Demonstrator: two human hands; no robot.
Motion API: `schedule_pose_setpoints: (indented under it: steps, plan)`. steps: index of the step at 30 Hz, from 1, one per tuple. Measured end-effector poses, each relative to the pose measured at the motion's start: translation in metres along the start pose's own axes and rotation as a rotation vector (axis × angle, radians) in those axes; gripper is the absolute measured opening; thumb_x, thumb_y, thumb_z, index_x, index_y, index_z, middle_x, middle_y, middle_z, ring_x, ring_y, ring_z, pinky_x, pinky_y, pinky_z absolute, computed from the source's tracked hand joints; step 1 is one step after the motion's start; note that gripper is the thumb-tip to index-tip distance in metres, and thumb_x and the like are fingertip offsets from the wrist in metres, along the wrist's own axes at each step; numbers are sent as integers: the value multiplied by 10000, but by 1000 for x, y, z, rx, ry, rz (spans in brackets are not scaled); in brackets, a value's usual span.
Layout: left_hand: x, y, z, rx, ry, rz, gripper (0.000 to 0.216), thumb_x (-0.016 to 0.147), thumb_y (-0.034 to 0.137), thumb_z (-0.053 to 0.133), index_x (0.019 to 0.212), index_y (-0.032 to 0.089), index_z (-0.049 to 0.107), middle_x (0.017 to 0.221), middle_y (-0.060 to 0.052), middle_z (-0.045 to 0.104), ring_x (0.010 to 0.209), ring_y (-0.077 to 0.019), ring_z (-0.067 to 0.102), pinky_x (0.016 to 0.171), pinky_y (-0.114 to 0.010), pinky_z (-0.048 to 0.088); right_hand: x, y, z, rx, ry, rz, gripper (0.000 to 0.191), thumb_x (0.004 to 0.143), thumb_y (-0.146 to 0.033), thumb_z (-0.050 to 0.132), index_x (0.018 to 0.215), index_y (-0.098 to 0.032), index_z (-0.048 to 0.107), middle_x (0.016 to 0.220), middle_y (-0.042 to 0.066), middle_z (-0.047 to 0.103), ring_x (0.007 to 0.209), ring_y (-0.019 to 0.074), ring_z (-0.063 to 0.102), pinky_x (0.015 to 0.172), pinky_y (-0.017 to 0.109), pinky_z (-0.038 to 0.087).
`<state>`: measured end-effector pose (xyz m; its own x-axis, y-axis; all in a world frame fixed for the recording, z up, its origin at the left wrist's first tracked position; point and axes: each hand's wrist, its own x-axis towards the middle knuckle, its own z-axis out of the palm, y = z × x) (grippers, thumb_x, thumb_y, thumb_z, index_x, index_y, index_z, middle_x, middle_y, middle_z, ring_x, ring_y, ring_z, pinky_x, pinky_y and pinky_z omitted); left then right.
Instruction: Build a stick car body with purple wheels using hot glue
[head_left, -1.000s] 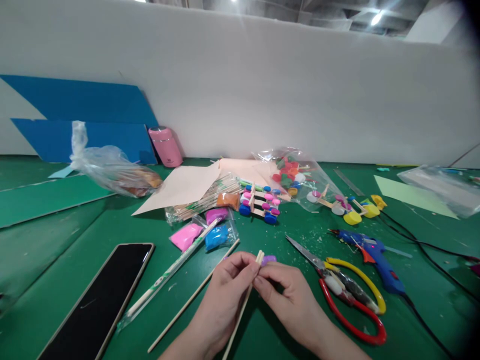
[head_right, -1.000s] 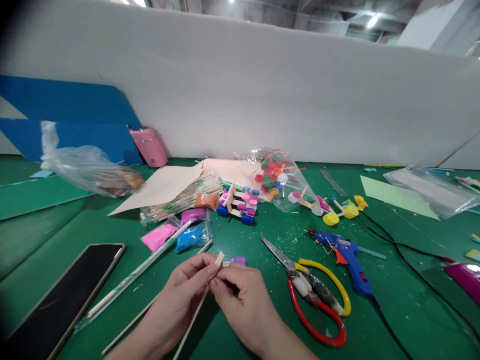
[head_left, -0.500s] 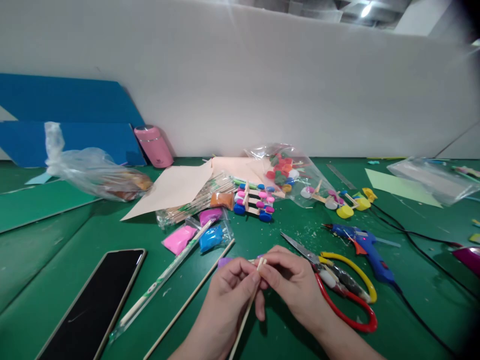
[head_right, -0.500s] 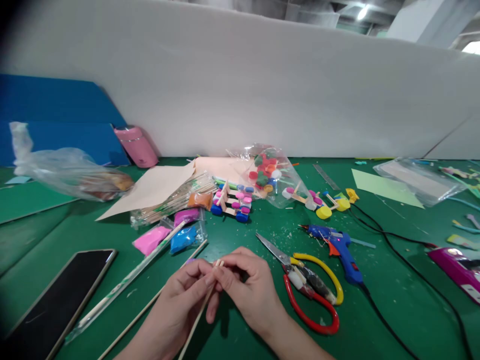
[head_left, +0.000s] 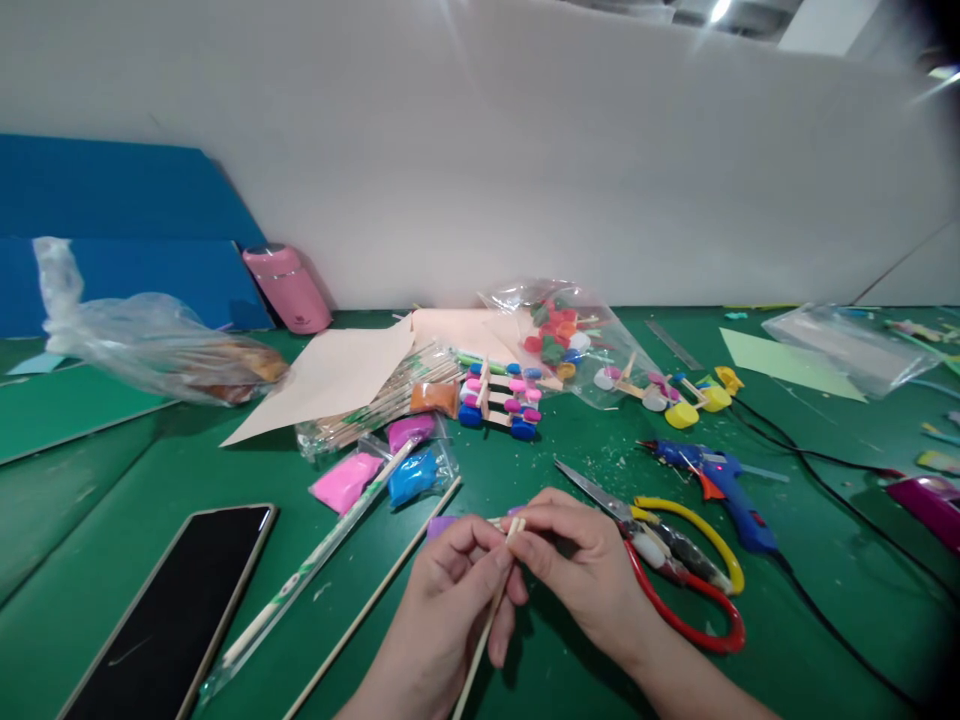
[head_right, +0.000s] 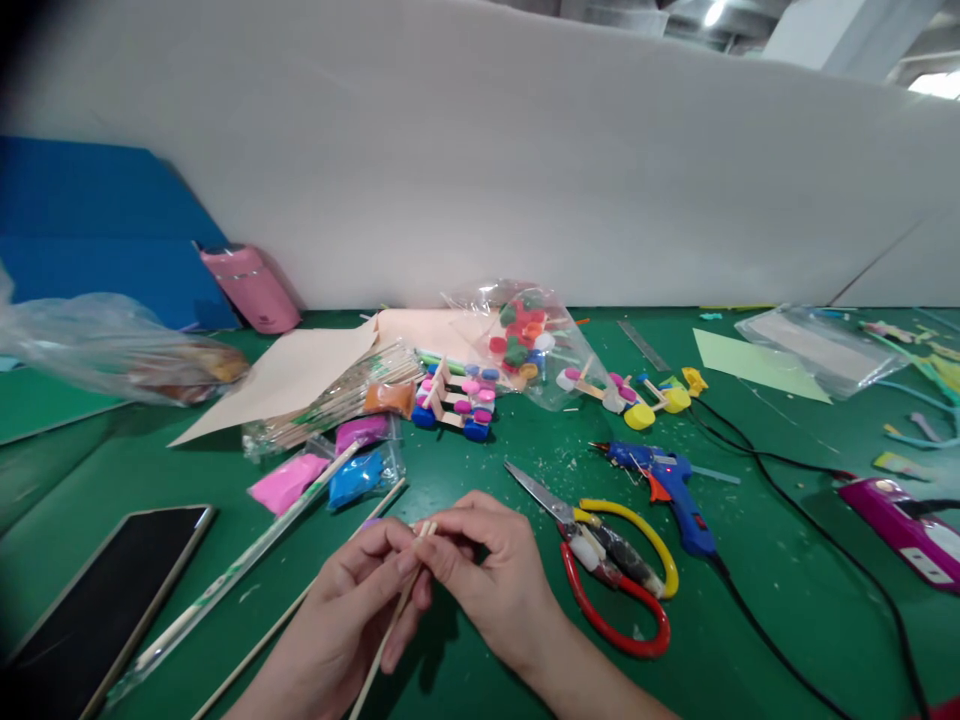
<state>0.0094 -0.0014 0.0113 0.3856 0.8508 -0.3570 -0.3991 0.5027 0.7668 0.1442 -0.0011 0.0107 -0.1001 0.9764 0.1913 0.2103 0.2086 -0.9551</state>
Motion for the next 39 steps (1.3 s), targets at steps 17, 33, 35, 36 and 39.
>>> schedule_pose_setpoints:
  steps: [17, 33, 35, 36, 39]
  plan:
    - [1, -1, -1, -17, -43, 4, 232, 753, 305, 607, 639, 147, 482, 514, 30, 571, 289, 1, 374, 335, -141, 177, 2, 0, -1, -21, -22, -5, 151, 791, -262, 580, 754, -184, 704, 718, 33, 621, 699, 156, 570, 632, 269, 458]
    - [-3, -2, 0, 6, 11, 7, 209, 769, 301, 582, 669, 148, 482, 507, 37, 568, 277, 17, 331, 346, -149, 126, 2, 6, 0, 51, -25, 43, 147, 782, -260, 589, 736, -159, 686, 699, 38, 596, 676, 156, 560, 613, 258, 436]
    - [-2, -2, 1, 13, 16, 8, 216, 763, 311, 589, 667, 149, 482, 503, 39, 564, 275, 17, 327, 340, -146, 121, 1, 6, 0, 56, -21, 42, 144, 779, -259, 591, 733, -159, 683, 688, 33, 587, 669, 153, 554, 614, 259, 433]
    - [-2, -2, 1, 14, 17, 8, 223, 759, 319, 593, 666, 150, 482, 502, 40, 563, 274, 18, 325, 337, -144, 122, 1, 6, 1, 61, -19, 46, 142, 776, -259, 593, 732, -157, 680, 683, 31, 580, 661, 151, 550, 610, 258, 430]
    - [0, -4, 0, 20, 12, 8, 252, 734, 353, 614, 664, 151, 481, 505, 43, 561, 271, 18, 322, 325, -137, 127, 0, 7, 3, 95, -4, 78, 127, 759, -254, 603, 734, -147, 667, 666, 18, 553, 617, 136, 525, 573, 250, 419]
